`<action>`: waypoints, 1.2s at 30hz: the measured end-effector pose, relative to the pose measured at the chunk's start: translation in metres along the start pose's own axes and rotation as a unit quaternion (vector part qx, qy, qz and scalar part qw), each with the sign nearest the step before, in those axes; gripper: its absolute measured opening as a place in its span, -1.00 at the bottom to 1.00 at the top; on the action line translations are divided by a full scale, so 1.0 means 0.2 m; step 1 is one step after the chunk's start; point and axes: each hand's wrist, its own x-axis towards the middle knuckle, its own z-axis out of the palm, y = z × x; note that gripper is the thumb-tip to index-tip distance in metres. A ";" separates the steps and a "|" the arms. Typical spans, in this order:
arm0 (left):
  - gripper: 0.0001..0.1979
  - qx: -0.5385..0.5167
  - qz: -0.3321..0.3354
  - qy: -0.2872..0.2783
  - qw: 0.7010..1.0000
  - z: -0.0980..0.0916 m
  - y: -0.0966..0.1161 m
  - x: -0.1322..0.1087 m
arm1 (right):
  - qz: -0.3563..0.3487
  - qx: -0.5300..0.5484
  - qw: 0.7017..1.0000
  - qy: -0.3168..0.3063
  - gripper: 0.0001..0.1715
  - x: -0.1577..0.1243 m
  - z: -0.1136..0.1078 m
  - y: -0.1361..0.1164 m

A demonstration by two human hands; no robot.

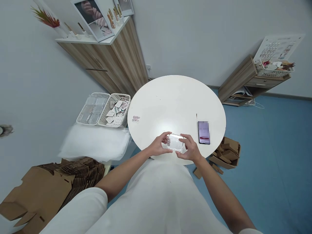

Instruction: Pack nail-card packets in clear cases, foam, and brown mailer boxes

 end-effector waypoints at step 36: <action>-0.62 -0.163 -0.164 0.080 0.970 0.05 -0.06 -0.08 | 0.131 0.188 0.972 0.048 -0.60 0.05 0.05 -0.10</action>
